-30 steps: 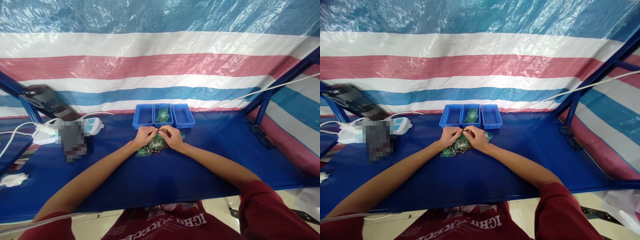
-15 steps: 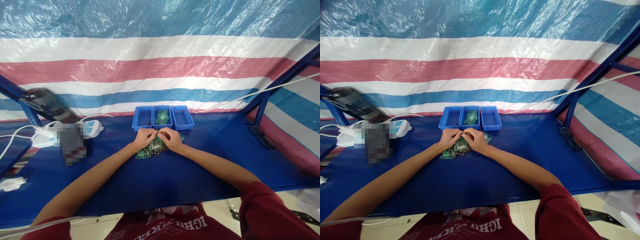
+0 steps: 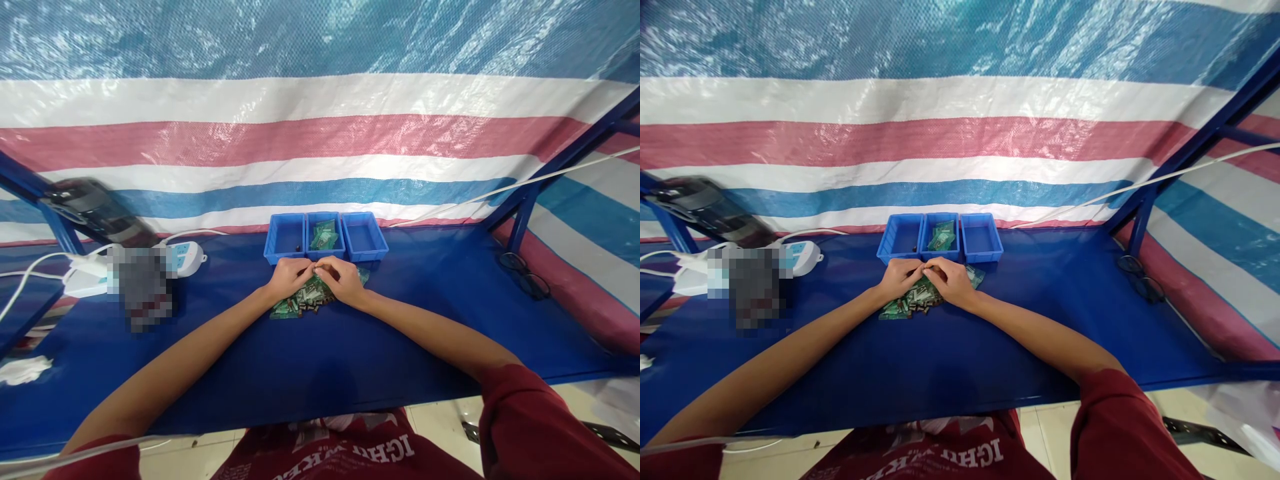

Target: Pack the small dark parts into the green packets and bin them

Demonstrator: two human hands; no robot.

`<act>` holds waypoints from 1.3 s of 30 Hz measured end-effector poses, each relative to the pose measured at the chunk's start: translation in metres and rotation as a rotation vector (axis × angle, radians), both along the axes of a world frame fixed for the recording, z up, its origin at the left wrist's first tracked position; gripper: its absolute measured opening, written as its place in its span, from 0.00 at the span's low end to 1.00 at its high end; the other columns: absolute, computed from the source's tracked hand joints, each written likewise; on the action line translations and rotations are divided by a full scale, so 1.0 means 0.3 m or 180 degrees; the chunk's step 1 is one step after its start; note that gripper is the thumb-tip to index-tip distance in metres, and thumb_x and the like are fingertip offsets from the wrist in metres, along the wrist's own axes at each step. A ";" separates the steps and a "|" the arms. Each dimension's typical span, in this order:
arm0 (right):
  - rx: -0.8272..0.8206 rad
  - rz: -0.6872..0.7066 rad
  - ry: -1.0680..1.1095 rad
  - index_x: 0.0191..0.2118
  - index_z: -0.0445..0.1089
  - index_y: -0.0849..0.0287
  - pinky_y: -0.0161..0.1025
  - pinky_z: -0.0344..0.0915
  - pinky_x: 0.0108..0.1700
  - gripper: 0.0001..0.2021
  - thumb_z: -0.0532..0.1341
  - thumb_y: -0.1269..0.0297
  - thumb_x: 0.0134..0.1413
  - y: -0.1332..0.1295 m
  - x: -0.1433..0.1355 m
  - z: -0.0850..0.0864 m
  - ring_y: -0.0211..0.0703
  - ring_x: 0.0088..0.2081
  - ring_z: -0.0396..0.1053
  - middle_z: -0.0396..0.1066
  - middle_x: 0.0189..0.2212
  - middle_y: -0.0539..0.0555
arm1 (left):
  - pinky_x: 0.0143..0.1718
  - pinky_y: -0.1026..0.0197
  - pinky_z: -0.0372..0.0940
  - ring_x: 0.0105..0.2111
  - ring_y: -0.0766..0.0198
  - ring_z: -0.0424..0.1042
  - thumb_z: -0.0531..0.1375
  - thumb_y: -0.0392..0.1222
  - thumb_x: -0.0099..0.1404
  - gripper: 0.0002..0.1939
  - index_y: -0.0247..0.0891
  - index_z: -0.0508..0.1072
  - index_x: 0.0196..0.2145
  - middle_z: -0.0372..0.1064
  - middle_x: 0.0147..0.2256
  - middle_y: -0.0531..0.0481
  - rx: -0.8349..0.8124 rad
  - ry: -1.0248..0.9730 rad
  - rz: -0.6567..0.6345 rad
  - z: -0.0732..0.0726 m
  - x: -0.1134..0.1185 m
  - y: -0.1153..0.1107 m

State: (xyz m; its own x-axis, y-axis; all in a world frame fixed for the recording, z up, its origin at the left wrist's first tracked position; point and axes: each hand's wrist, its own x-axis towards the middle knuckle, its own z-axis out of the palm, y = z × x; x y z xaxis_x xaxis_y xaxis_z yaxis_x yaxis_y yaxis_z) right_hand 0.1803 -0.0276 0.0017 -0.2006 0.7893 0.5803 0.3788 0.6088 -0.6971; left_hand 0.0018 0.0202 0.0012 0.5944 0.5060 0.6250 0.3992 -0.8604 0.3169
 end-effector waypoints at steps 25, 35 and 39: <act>-0.0066 0.0100 -0.0078 0.39 0.68 0.58 0.35 0.61 0.30 0.11 0.53 0.58 0.62 0.000 0.001 0.003 0.37 0.23 0.62 0.65 0.23 0.49 | 0.22 0.66 0.51 0.17 0.72 0.57 0.50 0.42 0.69 0.20 0.35 0.65 0.21 0.57 0.17 0.55 -0.0053 0.0126 0.0027 0.002 0.002 0.001; -0.0056 0.0198 -0.0132 0.40 0.68 0.58 0.33 0.60 0.28 0.10 0.53 0.60 0.62 0.001 0.001 0.006 0.36 0.21 0.61 0.62 0.20 0.47 | 0.22 0.66 0.50 0.17 0.72 0.56 0.51 0.41 0.69 0.19 0.35 0.64 0.21 0.58 0.17 0.55 -0.0110 0.0130 -0.0010 0.003 0.003 0.001; -0.0076 0.0178 -0.0171 0.40 0.69 0.58 0.34 0.61 0.30 0.11 0.52 0.60 0.62 0.000 0.001 0.004 0.36 0.22 0.62 0.64 0.21 0.48 | 0.22 0.67 0.50 0.18 0.72 0.56 0.51 0.42 0.69 0.19 0.34 0.64 0.21 0.58 0.17 0.55 -0.0086 0.0139 0.0007 0.002 0.003 0.001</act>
State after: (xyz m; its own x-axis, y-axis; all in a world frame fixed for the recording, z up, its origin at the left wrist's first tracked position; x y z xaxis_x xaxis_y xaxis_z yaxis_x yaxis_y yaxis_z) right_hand 0.1805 -0.0274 0.0030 -0.2751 0.7895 0.5487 0.3819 0.6135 -0.6913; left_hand 0.0027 0.0205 0.0019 0.6197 0.5238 0.5845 0.4151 -0.8508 0.3223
